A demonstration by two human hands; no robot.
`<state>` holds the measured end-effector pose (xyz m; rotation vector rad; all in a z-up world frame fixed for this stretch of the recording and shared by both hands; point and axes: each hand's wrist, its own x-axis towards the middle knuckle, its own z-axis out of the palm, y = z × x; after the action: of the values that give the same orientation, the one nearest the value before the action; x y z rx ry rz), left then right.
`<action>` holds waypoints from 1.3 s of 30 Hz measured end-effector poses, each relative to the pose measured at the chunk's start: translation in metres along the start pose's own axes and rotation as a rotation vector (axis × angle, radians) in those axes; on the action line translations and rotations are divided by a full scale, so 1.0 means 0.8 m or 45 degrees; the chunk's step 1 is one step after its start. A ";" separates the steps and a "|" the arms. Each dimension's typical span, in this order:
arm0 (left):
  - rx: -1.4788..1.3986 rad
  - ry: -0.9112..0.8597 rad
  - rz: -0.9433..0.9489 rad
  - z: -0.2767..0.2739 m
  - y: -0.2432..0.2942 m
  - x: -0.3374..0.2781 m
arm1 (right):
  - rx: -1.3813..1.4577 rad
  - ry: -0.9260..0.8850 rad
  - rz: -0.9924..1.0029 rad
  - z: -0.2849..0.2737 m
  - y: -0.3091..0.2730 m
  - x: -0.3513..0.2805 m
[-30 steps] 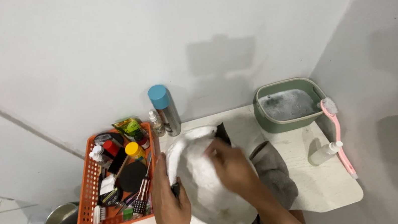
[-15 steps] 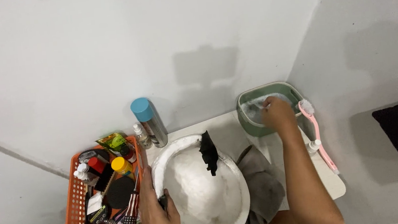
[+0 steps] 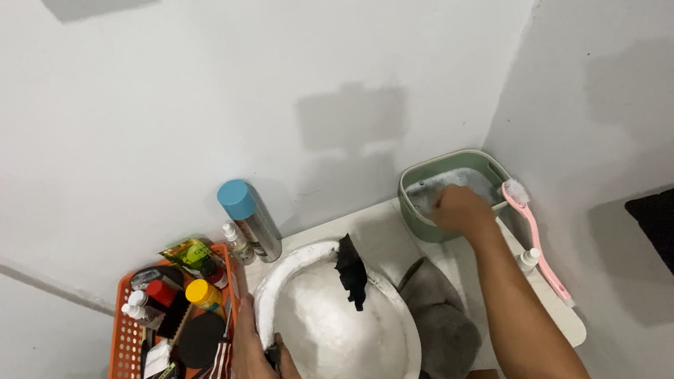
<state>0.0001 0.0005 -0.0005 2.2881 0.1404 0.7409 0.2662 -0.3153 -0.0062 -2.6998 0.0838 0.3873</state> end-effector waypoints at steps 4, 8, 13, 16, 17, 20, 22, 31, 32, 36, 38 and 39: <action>-0.002 0.007 0.039 -0.002 0.011 0.003 | 0.061 0.068 0.193 -0.040 -0.038 -0.107; -0.049 -0.032 0.044 -0.003 0.015 0.005 | 0.499 0.282 0.001 -0.019 -0.074 -0.183; -0.048 -0.031 0.121 -0.001 0.012 0.003 | 0.991 0.296 -0.407 0.048 -0.104 -0.227; -0.057 -0.027 0.104 -0.003 0.015 0.002 | 0.726 0.179 -0.499 0.064 -0.126 -0.234; -0.046 -0.028 0.089 -0.004 0.017 0.001 | 0.719 0.178 -0.529 0.071 -0.129 -0.230; -0.031 -0.047 0.033 -0.005 0.015 0.000 | 0.676 0.235 -0.588 0.094 -0.129 -0.229; -0.029 -0.069 -0.013 -0.004 0.013 0.003 | 0.640 0.288 -0.611 0.100 -0.126 -0.234; -0.047 -0.025 0.058 -0.004 0.012 -0.003 | 0.822 0.419 -0.759 0.103 -0.131 -0.240; -0.048 -0.029 0.050 -0.004 0.011 -0.005 | 0.781 0.249 -0.730 0.105 -0.135 -0.239; -0.037 -0.044 0.084 -0.009 0.012 -0.005 | 1.012 0.457 -0.611 0.097 -0.137 -0.224; -0.045 -0.026 0.093 -0.008 0.012 -0.008 | 0.981 0.205 -0.636 0.094 -0.146 -0.235; -0.056 -0.016 0.119 -0.008 0.011 -0.007 | 0.952 -0.030 -0.649 0.092 -0.150 -0.240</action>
<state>-0.0091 -0.0042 0.0062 2.2694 0.0108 0.7699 0.0769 -0.1754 0.0300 -1.8849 -0.3843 0.1749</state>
